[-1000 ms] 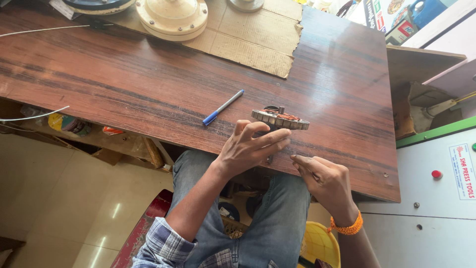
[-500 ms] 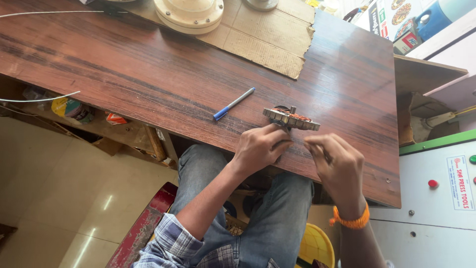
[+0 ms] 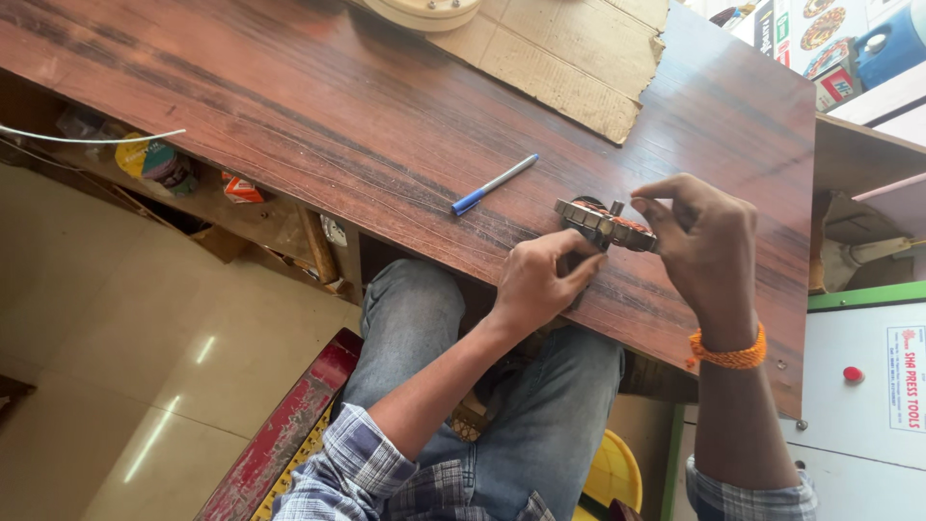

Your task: The person sits at a wooden workbench and works on a small pump rotor assembly with copper windings, holding it steady while fitting and pressing components onto it by hand. They occasionally reposition the part and briefly pick up and set down a pen-like object before resuming fitting components.

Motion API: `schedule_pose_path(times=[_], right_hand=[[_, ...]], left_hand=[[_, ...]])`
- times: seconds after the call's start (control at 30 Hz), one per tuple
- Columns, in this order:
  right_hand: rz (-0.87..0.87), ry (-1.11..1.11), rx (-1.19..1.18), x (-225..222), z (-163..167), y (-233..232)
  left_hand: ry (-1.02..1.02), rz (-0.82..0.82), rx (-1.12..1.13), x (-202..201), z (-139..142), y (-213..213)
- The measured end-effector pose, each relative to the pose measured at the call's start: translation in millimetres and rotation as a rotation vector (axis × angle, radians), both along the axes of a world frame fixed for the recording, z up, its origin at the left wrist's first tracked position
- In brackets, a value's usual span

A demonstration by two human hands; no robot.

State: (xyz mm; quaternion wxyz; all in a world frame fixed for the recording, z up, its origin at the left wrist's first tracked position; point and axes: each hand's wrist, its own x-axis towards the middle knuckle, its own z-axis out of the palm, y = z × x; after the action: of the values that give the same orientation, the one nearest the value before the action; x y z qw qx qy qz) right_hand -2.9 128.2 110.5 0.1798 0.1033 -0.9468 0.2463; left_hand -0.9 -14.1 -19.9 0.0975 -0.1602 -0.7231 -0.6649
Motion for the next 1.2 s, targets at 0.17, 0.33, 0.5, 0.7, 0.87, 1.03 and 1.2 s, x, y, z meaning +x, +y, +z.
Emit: schedule_pose_path(times=[0.17, 0.33, 0.5, 0.7, 0.87, 1.03, 1.2], right_hand=[[-0.025, -0.048, -0.004, -4.2, -1.1, 5.2], [-0.036, -0.106, -0.028, -26.2, -10.9, 10.2], [-0.106, -0.221, -0.019, -48.1, -18.7, 21.2], [-0.191, -0.296, -0.027, -54.4, -33.6, 42.4], [-0.216, -0.312, -0.105, -52.7, -45.8, 55.9], [-0.236, -0.292, -0.157, -42.0, -47.8, 70.6], [-0.215, -0.210, -0.213, -19.8, -23.7, 73.5]], left_hand=[[0.059, 0.051, -0.013, 1.9, 0.9, 0.2], [-0.039, 0.088, -0.061, 1.3, 6.0, 3.0], [-0.114, 0.115, 0.013, 0.6, 11.5, 7.8], [-0.147, 0.190, 0.007, 4.3, 8.6, 18.2], [0.295, 0.301, -0.155, 10.2, 5.5, 11.3], [0.775, 0.022, -0.295, -31.5, 15.0, -8.2], [0.580, -0.284, -0.309, -61.0, 17.2, -19.8]])
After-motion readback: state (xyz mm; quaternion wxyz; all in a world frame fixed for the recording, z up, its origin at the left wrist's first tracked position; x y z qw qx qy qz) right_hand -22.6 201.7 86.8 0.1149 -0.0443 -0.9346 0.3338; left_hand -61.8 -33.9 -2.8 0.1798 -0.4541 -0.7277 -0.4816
